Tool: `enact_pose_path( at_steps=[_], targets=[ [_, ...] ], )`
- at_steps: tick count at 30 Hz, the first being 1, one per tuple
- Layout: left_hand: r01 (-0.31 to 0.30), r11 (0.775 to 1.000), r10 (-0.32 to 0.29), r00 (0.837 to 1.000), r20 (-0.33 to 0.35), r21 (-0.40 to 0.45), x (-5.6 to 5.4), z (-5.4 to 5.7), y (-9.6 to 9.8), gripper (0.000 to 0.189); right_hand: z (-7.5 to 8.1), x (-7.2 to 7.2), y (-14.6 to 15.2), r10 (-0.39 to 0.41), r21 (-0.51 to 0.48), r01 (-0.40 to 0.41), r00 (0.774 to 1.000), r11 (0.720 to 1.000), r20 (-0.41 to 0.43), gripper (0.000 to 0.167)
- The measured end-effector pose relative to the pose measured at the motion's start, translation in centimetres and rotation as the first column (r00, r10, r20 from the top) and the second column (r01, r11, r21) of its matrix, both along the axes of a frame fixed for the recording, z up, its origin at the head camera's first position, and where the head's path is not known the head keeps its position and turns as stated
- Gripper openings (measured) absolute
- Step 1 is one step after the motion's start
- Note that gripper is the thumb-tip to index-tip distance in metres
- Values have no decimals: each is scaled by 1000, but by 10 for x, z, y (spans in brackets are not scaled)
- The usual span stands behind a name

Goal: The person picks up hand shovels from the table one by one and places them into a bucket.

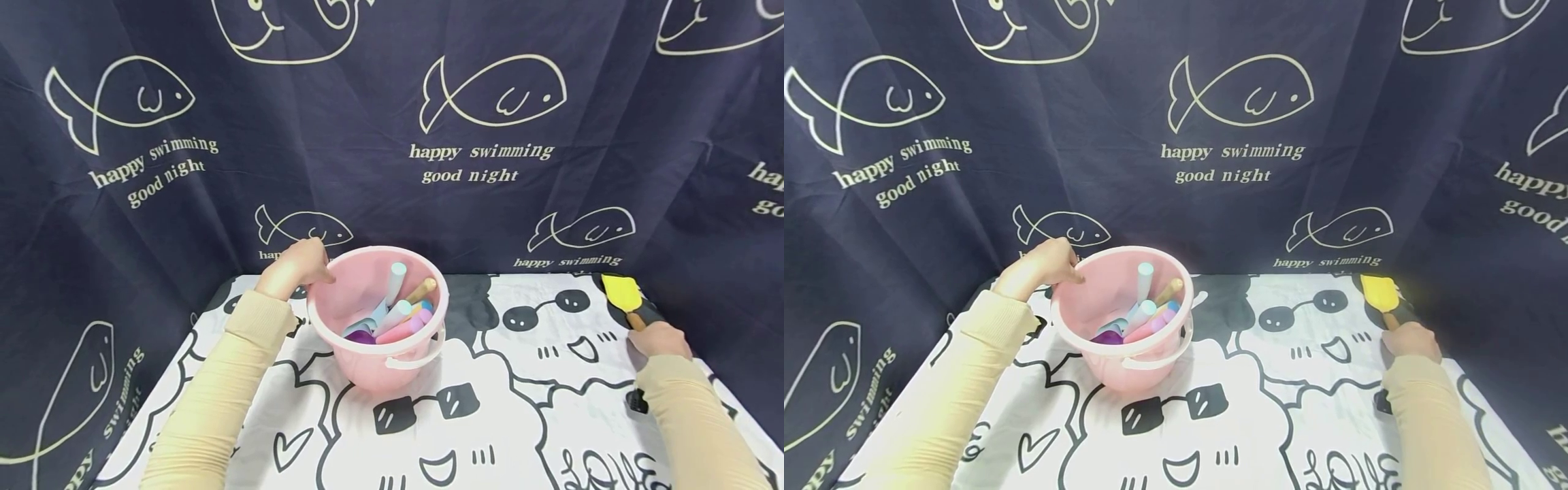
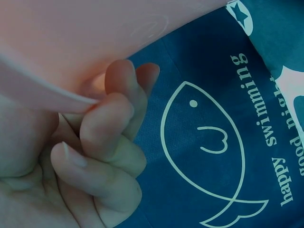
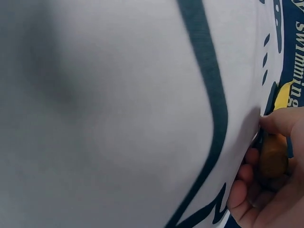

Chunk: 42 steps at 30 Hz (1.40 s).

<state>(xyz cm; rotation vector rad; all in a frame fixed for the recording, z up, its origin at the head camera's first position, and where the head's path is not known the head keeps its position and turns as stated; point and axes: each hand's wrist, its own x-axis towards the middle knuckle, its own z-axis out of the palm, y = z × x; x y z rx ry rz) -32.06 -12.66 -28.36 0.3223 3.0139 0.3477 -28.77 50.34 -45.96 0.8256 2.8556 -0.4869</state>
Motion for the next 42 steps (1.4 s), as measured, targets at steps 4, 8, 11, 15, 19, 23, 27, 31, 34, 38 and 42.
enact_pose_path(
  at_steps=[4,8,11,15,19,23,27,31,34,38,42],
  targets=[
    [2,1000,-2,1000,5,10,0,0,-1,20,2,1,-2,-4,-3,4,1000,1000,4,56],
    [1,1000,-2,1000,13,27,0,-1,-1,20,4,2,-5,-7,-8,7,1000,1000,-2,57],
    [1,999,-2,1000,20,32,-1,-1,-1,20,6,3,-6,-5,-20,4,1000,1000,-12,59],
    [1,1000,-2,1000,23,28,0,0,0,21,9,3,-7,10,-23,-10,1000,1000,-6,61],
    [2,1000,-2,1000,19,17,0,0,0,23,11,1,-7,43,6,-43,999,999,-20,60],
    [6,1000,-6,1000,16,7,1,1,0,25,15,0,-10,45,36,-43,998,998,-49,63],
    [1,1000,-1,1000,20,10,1,1,0,26,17,0,-10,34,58,-32,999,998,-42,65],
    [-3,1000,2,1000,20,7,2,1,0,25,20,3,-9,44,63,-41,998,997,-49,65],
    [-3,1000,3,1000,19,7,1,0,0,23,23,6,-7,56,63,-52,996,997,-63,66],
    [-5,1000,5,1000,21,12,1,0,0,24,28,11,-6,70,71,-64,993,995,-94,67],
    [-3,1000,2,1000,19,10,1,0,0,25,34,13,-2,90,77,-80,987,994,-135,68]
  ],
)
